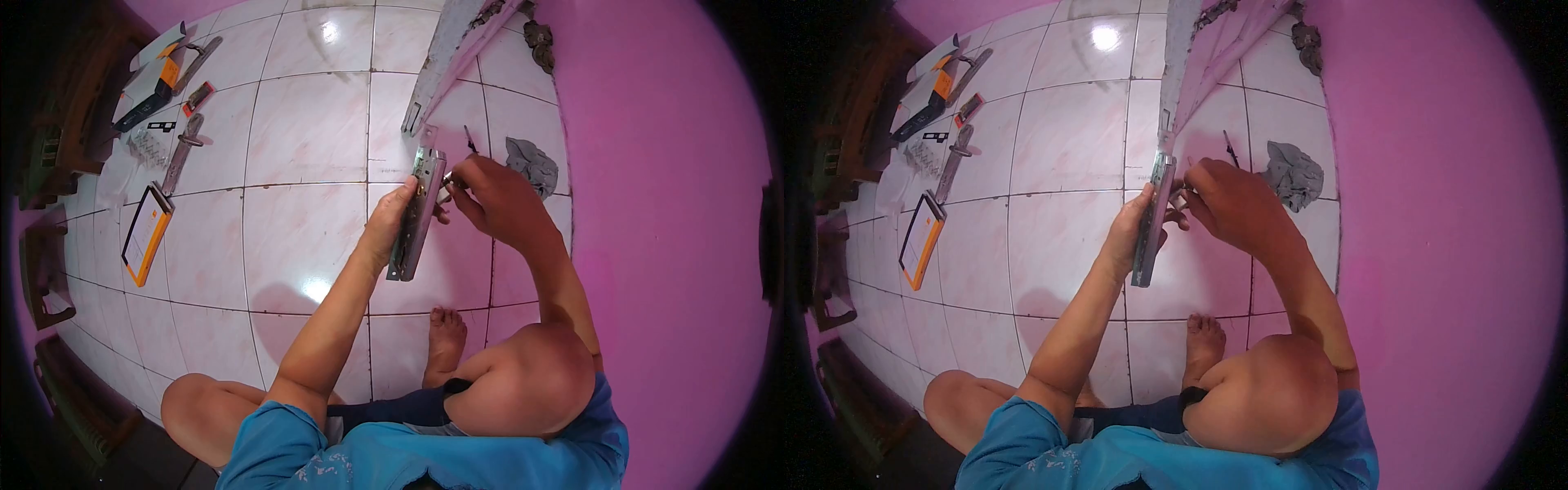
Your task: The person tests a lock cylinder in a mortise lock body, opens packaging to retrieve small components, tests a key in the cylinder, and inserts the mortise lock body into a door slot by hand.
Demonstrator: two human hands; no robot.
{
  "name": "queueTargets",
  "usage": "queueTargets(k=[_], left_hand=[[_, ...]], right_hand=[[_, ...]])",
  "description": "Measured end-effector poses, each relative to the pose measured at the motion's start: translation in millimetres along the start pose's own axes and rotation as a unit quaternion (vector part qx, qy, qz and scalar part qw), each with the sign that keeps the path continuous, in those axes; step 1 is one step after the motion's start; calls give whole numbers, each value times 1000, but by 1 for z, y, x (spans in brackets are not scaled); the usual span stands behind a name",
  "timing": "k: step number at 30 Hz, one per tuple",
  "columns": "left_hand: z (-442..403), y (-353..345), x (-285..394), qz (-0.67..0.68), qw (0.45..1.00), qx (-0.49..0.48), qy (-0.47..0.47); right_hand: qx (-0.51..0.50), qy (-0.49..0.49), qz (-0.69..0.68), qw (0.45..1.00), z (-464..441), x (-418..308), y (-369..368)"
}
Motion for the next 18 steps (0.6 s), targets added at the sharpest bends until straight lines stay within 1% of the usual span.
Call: queueTargets(k=[6, 9, 11, 14, 18], left_hand=[[-2, 1, -5, 8, 1000, 5, 12], [-1, 1, -3, -2, 1000, 3, 14], [0, 1, -3, -7, 1000, 0, 18], [1, 0, -3, 3, 1000, 3, 21], [-1, 1, -2, 21, 1000, 3, -6]], right_hand=[[-9, -29, 1, 1000, -1, 3, -6], [-1, -14, 9, 1000, -1, 1, -8], [11, 26, 24, 999, -2, -1, -9], [18, 26, 32, 999, -4, -3, -10], [36, 15, 28, 999, -2, 2, -15]])
Point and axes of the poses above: each hand's wrist, its own z-axis away from the middle knuckle, its own y-axis out of the back of the hand, x = y × z, the point moved 2 cm from there along -z, towards the middle knuckle, and after that the axes turned 4 degrees about y, right-handed, at the moved point
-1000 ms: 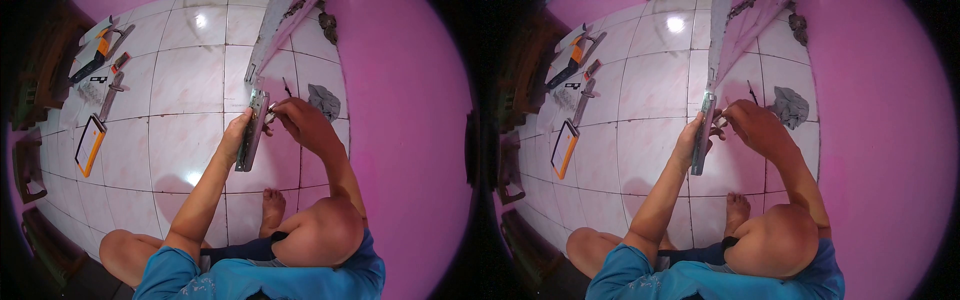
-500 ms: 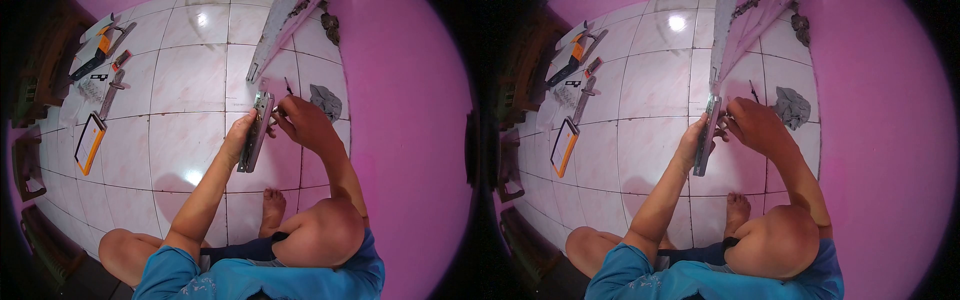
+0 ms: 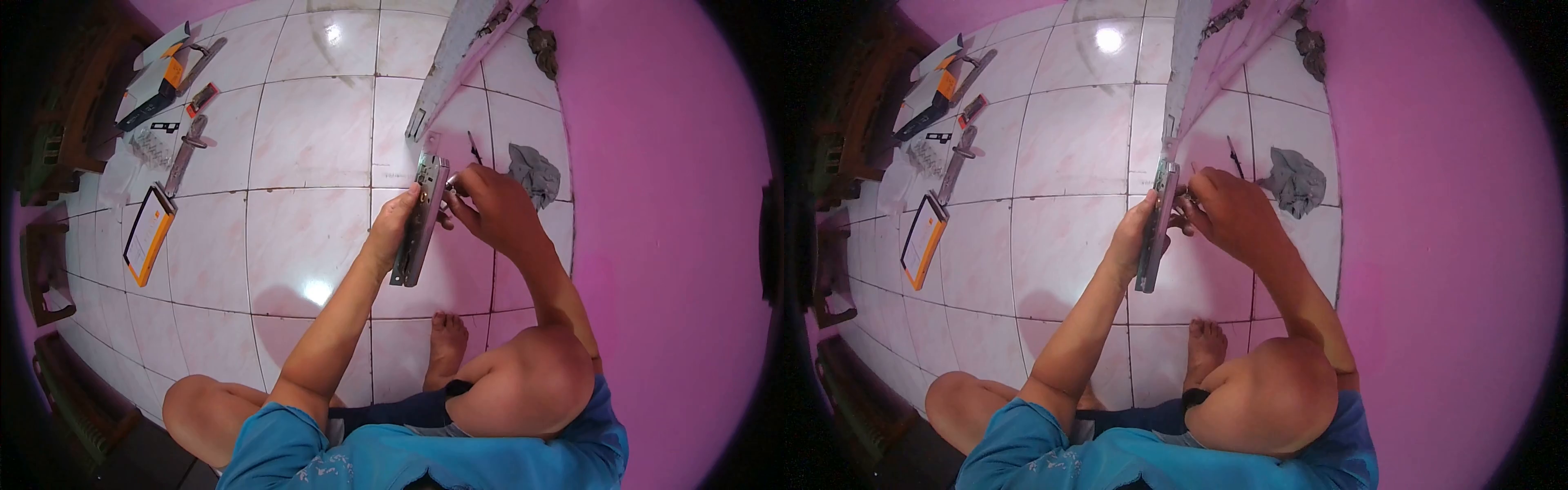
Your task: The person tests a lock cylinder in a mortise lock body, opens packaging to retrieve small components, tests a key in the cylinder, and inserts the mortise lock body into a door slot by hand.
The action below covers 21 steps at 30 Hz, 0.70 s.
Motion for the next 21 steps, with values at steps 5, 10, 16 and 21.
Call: queueTargets(k=[5, 10, 16, 21], left_hand=[[0, 4, 2, 2, 1000, 4, 5], [1, 4, 8, -17, 1000, 10, 1], [-6, 9, -2, 1, 1000, -13, -18], [-7, 8, -3, -9, 1000, -4, -23]], right_hand=[[20, -39, -40, 998, 3, -1, 0], [10, -39, -52, 998, 3, 1, 6], [10, -9, -19, 1000, 3, -3, 13], [-9, 6, 41, 999, -1, -3, 16]])
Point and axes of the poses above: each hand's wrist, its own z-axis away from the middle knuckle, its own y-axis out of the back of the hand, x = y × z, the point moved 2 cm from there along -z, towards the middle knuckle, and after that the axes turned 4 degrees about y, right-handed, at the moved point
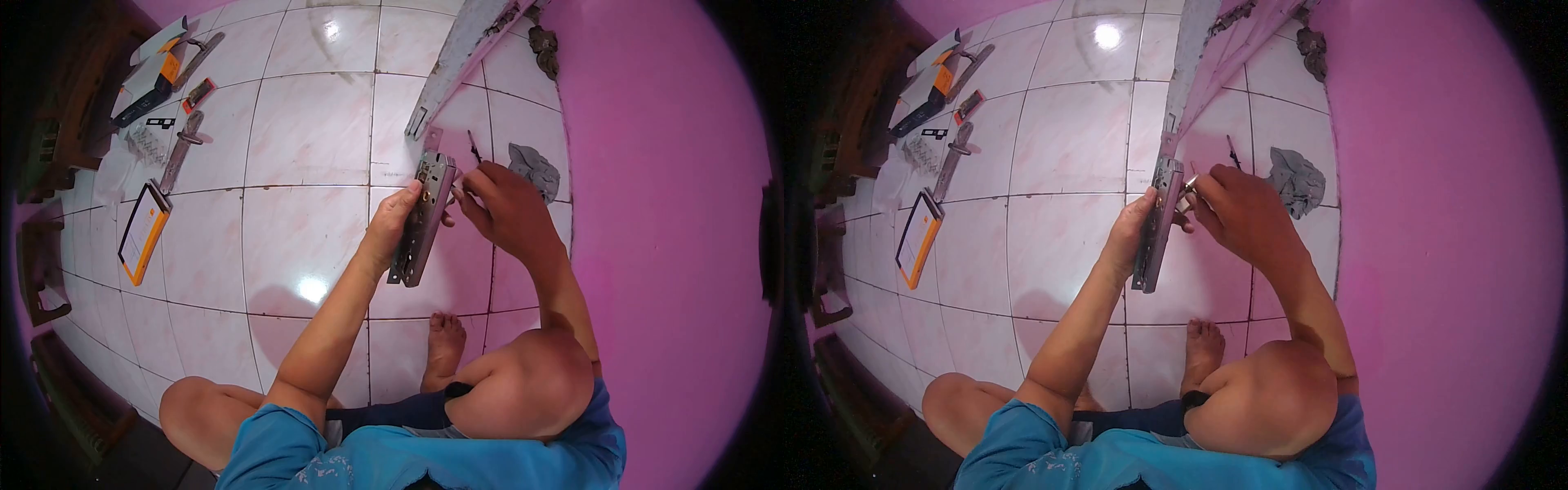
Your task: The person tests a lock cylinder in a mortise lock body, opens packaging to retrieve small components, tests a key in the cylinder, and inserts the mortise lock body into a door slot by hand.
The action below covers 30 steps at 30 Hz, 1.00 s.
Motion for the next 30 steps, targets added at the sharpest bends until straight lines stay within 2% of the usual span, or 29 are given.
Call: queueTargets(k=[5, 15, 17, 30], left_hand=[[3, -2, 3, -13, 1000, 7, 1], [3, -4, -1, -19, 1000, -1, 3], [2, -3, -3, -17, 1000, -5, 0], [4, -6, 1, -15, 1000, -8, 9]], right_hand=[[30, 11, 30, 999, -6, 3, -4], [17, 10, 84, 996, -7, 14, -12], [4, -25, 86, 996, -8, 15, -10], [1, -77, 74, 994, -5, 12, -11]])
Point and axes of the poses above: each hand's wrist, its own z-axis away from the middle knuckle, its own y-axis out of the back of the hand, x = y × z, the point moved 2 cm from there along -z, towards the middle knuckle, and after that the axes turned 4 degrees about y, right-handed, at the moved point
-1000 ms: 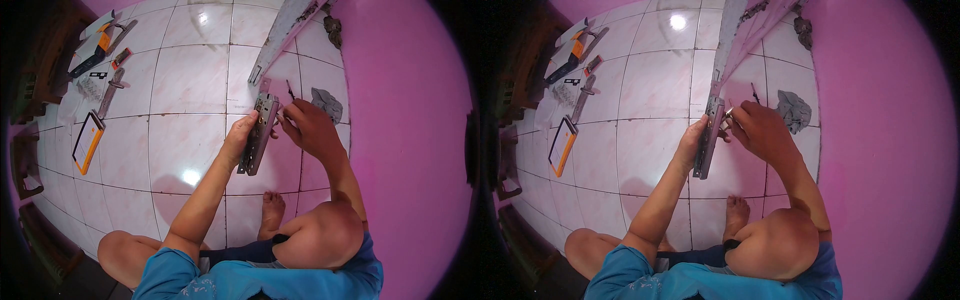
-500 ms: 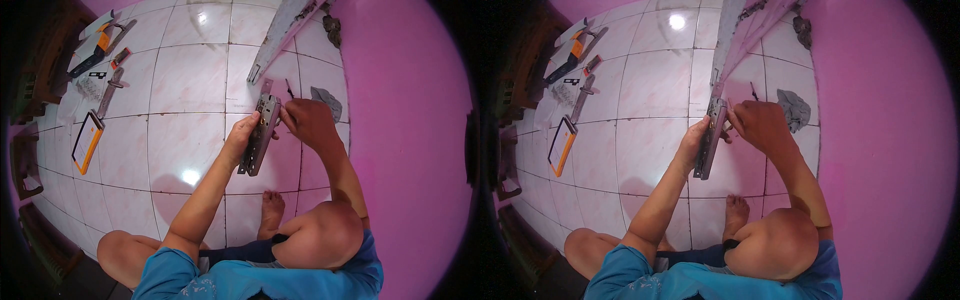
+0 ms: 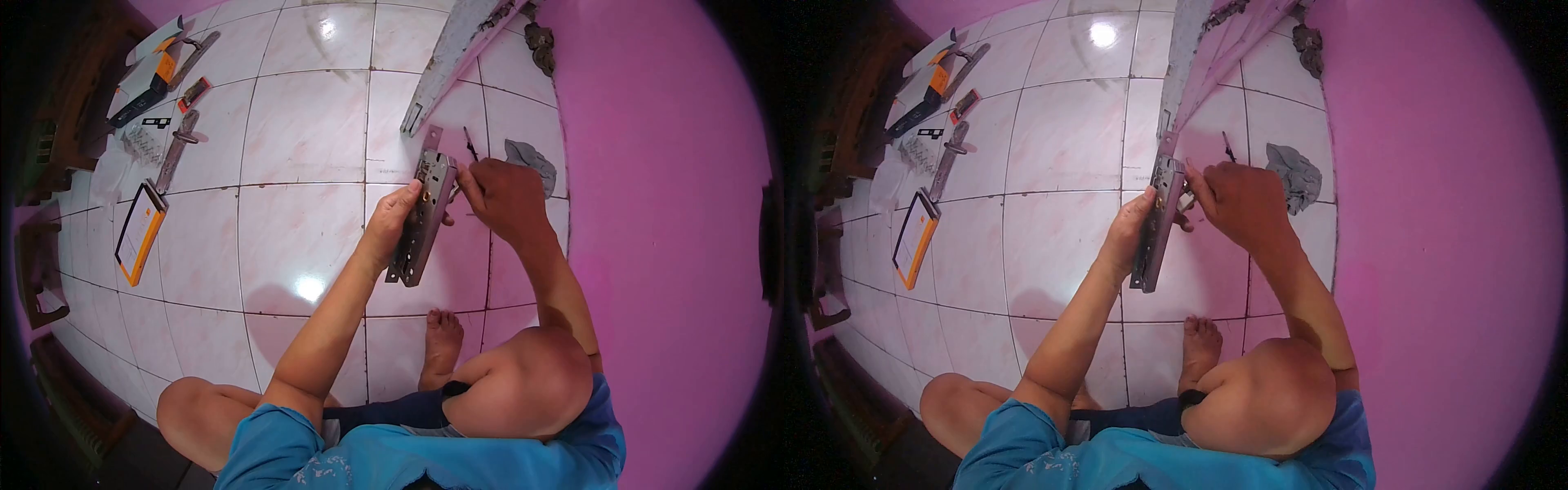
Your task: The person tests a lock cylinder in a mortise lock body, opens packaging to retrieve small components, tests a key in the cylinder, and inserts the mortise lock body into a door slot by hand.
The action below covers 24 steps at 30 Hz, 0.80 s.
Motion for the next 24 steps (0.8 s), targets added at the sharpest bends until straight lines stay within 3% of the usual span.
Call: queueTargets(k=[3, 5, 9, 11, 14, 17, 24], left_hand=[[0, 1, -1, 6, 1000, 3, -8], [0, 1, -1, 6, 1000, -1, -9], [0, 0, 1, 3, 1000, 5, -10], [0, 1, 1, 8, 1000, 11, -14], [1, 4, 2, 4, 1000, 10, 5], [1, 4, 4, -3, 1000, 5, 4], [1, 3, 4, 13, 1000, 5, 1]], right_hand=[[27, -9, 11, 1000, -2, -4, 0], [59, -39, -55, 996, -4, -8, 2], [37, -7, -114, 993, -2, -1, -2], [-9, -58, -261, 963, -1, 3, -1], [-48, -87, -356, 929, 1, 2, 4], [-32, -5, -320, 947, 4, -3, 16], [-41, 34, -235, 971, 1, -1, 16]])
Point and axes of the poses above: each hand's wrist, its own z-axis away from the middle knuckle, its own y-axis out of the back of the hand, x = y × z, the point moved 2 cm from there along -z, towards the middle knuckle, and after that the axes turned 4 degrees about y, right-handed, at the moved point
